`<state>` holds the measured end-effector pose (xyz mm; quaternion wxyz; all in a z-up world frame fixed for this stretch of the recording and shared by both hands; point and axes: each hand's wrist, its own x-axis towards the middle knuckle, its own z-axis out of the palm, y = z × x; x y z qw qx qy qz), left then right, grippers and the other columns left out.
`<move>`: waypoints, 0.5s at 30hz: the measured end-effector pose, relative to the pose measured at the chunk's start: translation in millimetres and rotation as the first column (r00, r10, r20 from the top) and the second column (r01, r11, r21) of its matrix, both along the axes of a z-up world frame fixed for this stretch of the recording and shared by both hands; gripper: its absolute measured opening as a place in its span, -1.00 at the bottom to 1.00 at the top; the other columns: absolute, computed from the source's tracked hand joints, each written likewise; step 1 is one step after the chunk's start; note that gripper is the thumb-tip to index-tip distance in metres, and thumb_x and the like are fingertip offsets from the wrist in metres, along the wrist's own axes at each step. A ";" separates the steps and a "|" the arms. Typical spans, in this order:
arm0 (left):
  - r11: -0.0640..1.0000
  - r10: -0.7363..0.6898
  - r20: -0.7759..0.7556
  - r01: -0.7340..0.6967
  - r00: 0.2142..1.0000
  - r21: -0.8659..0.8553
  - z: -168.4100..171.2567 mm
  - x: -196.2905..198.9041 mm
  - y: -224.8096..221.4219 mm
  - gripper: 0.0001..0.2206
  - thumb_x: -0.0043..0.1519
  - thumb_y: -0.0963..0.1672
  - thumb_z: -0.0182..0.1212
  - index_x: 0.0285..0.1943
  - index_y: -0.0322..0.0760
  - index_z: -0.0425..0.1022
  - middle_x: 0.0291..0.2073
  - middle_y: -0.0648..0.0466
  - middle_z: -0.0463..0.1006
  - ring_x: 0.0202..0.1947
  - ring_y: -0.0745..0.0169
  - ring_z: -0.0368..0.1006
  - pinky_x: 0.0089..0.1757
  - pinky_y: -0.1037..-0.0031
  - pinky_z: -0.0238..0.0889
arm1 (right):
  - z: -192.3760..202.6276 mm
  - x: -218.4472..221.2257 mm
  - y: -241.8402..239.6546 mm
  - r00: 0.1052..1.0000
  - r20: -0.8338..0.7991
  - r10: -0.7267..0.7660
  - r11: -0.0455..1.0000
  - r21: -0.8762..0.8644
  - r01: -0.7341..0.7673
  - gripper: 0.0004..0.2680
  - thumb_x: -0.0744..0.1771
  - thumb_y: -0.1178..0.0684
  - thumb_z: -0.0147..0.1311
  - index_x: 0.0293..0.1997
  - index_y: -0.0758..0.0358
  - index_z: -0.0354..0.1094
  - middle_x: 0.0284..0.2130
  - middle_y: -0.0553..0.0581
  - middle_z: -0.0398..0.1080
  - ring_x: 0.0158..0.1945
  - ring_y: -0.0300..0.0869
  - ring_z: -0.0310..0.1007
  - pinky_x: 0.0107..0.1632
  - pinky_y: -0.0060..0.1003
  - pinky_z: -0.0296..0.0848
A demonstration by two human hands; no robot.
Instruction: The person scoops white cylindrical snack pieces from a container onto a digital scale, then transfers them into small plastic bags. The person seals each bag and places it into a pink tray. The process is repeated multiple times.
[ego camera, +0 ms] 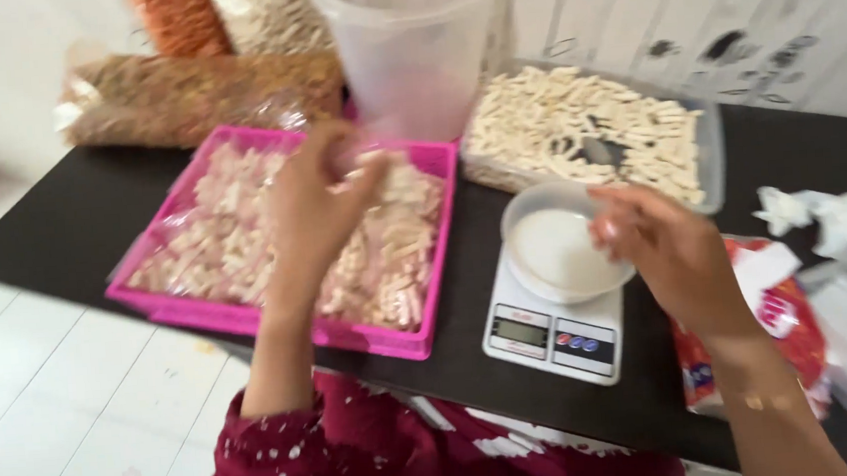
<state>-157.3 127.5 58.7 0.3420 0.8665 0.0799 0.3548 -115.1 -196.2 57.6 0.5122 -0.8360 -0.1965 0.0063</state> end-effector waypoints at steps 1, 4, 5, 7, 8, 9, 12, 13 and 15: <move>1.000 0.021 -0.005 -0.021 1.000 0.001 -9.4 -12.4 10.9 -0.73 0.12 0.03 0.34 -0.07 -0.02 0.49 -0.35 0.21 0.60 -0.41 0.32 0.44 -0.30 0.40 0.25 | -11.8 -1.9 -2.1 1.000 -0.005 0.021 1.000 0.001 -0.021 -0.70 0.37 0.00 -0.02 0.19 0.27 0.42 -0.31 0.07 0.51 -0.28 -0.24 0.44 -0.14 -0.36 0.43; 0.976 0.219 -0.129 -0.220 0.967 0.008 -33.6 -43.0 32.0 -0.78 0.18 0.02 0.27 -0.12 -0.05 0.45 -0.43 0.21 0.48 -0.41 0.31 0.40 -0.32 0.35 0.24 | -39.3 -8.7 -5.3 0.996 -0.089 0.024 0.993 -0.117 -0.035 -0.72 0.30 0.06 0.12 0.14 0.05 0.47 -0.24 0.02 0.61 -0.19 -0.30 0.58 -0.10 -0.43 0.52; 0.968 0.221 -0.266 -0.245 0.938 -0.060 -39.8 -47.9 32.0 -0.77 0.21 -0.01 0.28 -0.06 -0.10 0.45 -0.36 0.14 0.55 -0.38 0.28 0.48 -0.32 0.42 0.35 | -43.3 -13.0 -4.7 0.984 -0.178 -0.003 0.993 -0.118 -0.018 -0.71 0.28 0.08 0.15 0.13 0.05 0.50 -0.24 0.02 0.60 -0.20 -0.27 0.58 -0.10 -0.42 0.51; 0.952 0.211 -0.400 -0.281 0.892 -0.124 -54.4 -54.2 29.1 -0.75 0.24 -0.03 0.28 0.01 -0.15 0.44 -0.29 0.07 0.62 -0.34 0.26 0.57 -0.33 0.49 0.45 | -50.1 -19.7 -3.1 0.963 -0.268 -0.029 0.993 -0.122 -0.004 -0.71 0.27 0.09 0.18 0.12 0.05 0.53 -0.23 0.02 0.60 -0.21 -0.25 0.58 -0.10 -0.41 0.49; 0.961 0.184 -0.481 -0.259 0.857 -0.093 -62.8 -55.7 26.3 -0.77 0.25 -0.02 0.25 -0.02 -0.14 0.45 -0.31 0.11 0.64 -0.41 0.31 0.60 -0.45 0.58 0.40 | -53.0 -22.1 -2.2 0.965 -0.263 0.004 0.996 -0.089 -0.028 -0.72 0.27 0.11 0.18 0.09 0.10 0.54 -0.25 0.05 0.62 -0.18 -0.24 0.61 -0.05 -0.40 0.52; 0.971 0.155 -0.557 -0.229 0.816 -0.065 -70.6 -55.8 23.2 -0.79 0.27 -0.01 0.22 -0.04 -0.13 0.46 -0.32 0.14 0.66 -0.48 0.35 0.63 -0.56 0.67 0.35 | -55.4 -24.8 -1.9 0.966 -0.256 0.032 0.997 -0.056 -0.048 -0.74 0.26 0.13 0.18 0.06 0.16 0.55 -0.27 0.09 0.65 -0.15 -0.23 0.64 0.00 -0.39 0.55; 0.963 0.265 -0.470 -0.251 0.842 0.093 -94.4 -57.2 25.7 -0.68 0.18 0.09 0.22 -0.02 -0.03 0.44 -0.37 0.27 0.66 -0.33 0.31 0.61 -0.38 0.35 0.39 | -55.1 -32.2 -0.6 0.972 -0.236 0.023 0.996 -0.084 -0.043 -0.77 0.26 0.11 0.20 -0.01 0.10 0.60 -0.29 0.04 0.65 -0.21 -0.26 0.61 -0.01 -0.41 0.53; 0.965 0.258 -0.473 -0.243 0.842 0.094 -96.4 -57.8 27.7 -0.68 0.18 0.09 0.22 -0.02 -0.03 0.44 -0.37 0.27 0.66 -0.33 0.31 0.61 -0.38 0.35 0.39 | -56.4 -33.9 -1.3 0.971 -0.240 0.014 0.996 -0.083 -0.035 -0.77 0.26 0.11 0.20 -0.01 0.10 0.60 -0.29 0.04 0.65 -0.21 -0.26 0.61 -0.01 -0.41 0.53; 0.956 0.280 -0.351 -0.227 0.894 0.185 -99.5 -56.3 29.9 -0.61 0.13 0.05 0.21 0.11 -0.07 0.45 -0.10 0.01 0.54 -0.16 -0.16 0.50 -0.23 0.03 0.31 | -59.0 -37.7 -4.9 0.967 -0.246 0.061 0.998 0.029 -0.056 -0.77 0.27 0.19 0.17 0.00 0.23 0.57 -0.33 0.12 0.63 -0.31 -0.18 0.66 -0.10 -0.38 0.57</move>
